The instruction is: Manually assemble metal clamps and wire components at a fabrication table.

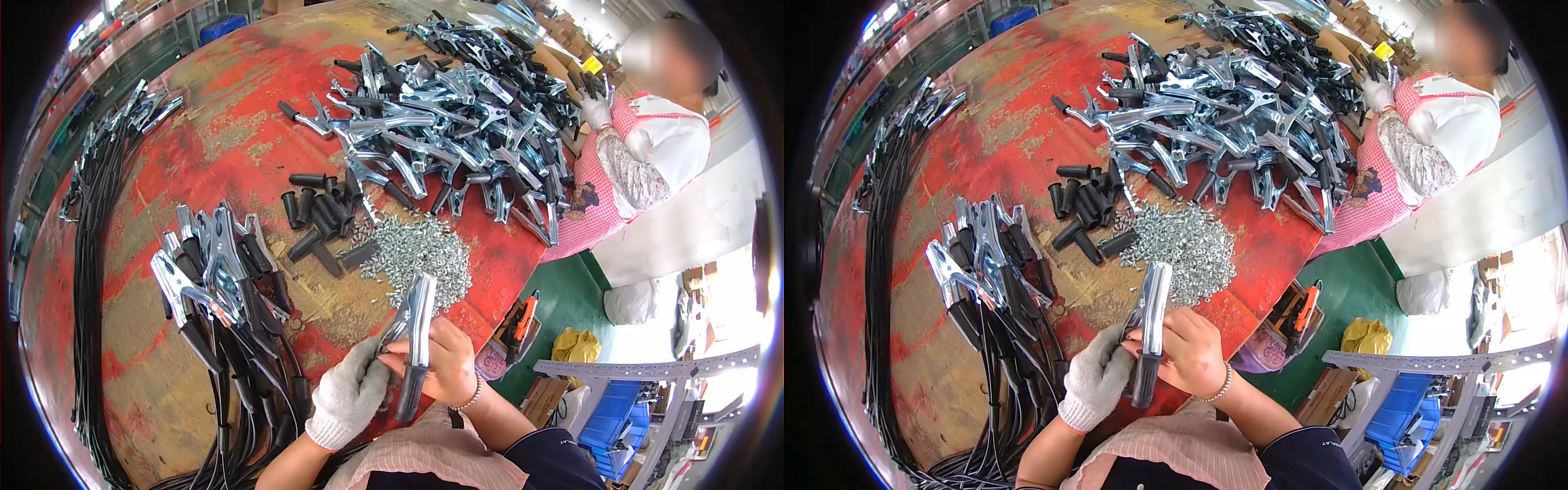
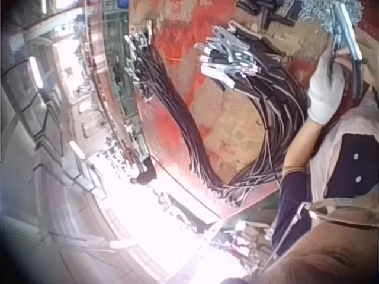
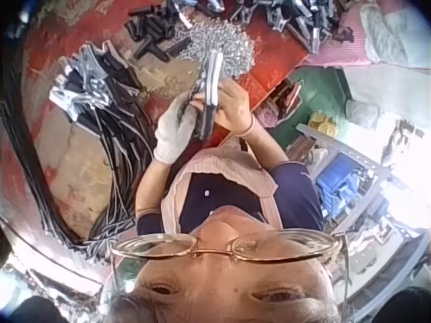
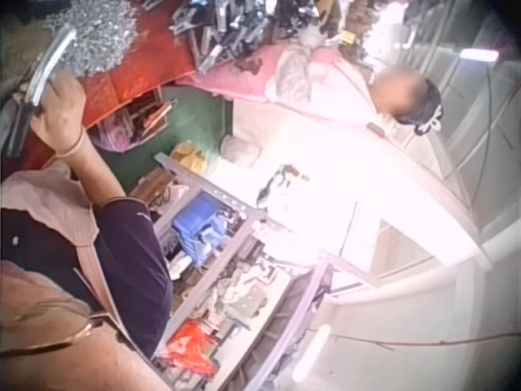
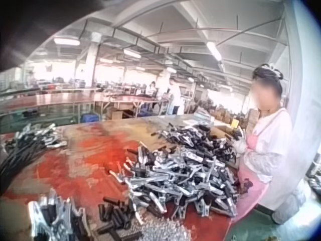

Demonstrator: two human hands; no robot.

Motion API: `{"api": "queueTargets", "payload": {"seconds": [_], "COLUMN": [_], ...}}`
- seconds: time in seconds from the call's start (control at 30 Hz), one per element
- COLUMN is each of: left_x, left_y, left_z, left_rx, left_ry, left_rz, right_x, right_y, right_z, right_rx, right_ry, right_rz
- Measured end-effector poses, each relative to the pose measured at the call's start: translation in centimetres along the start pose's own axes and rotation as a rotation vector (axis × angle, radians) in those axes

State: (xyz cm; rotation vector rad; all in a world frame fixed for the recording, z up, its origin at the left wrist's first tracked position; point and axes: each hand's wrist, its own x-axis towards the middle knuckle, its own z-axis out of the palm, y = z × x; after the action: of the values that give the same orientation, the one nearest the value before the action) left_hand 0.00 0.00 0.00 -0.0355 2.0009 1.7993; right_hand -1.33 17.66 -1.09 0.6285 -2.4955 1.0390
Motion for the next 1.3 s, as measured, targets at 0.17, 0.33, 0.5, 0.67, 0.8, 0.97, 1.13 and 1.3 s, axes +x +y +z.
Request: {"api": "queueTargets", "payload": {"seconds": [0.17, 0.33, 0.5, 0.67, 0.8, 0.97, 1.13, 1.3], "left_x": [0.4, 0.5, 0.3, 0.5, 0.4, 0.3, 0.4, 0.3], "left_y": [-1.6, -0.8, -1.2, -2.0, -2.5, -1.7, -1.7, -1.4], "left_z": [0.1, 0.0, -0.1, 0.0, 0.2, 0.1, 0.1, -0.1], "left_rx": [0.029, 0.045, 0.058, 0.009, -0.003, 0.013, 0.011, 0.032], "left_ry": [0.040, 0.044, 0.040, 0.045, 0.027, 0.029, 0.040, 0.036], "left_rz": [0.076, 0.084, 0.080, 0.108, 0.074, 0.064, 0.074, 0.068], "right_x": [0.3, 0.7, 0.6, 0.5, 0.4, 0.2, 0.3, 0.0], "right_y": [-0.3, 0.2, -0.3, -0.2, -0.5, -0.2, -0.3, -0.2], "right_z": [0.2, 0.5, 1.0, 0.9, 0.7, 0.9, 1.0, 0.9], "right_rx": [0.007, 0.039, 0.026, 0.037, 0.037, 0.024, 0.037, 0.023], "right_ry": [-0.008, 0.018, 0.056, 0.037, 0.041, 0.050, 0.053, 0.035], "right_rz": [-0.007, -0.013, 0.003, 0.024, 0.024, -0.002, 0.000, -0.012]}}
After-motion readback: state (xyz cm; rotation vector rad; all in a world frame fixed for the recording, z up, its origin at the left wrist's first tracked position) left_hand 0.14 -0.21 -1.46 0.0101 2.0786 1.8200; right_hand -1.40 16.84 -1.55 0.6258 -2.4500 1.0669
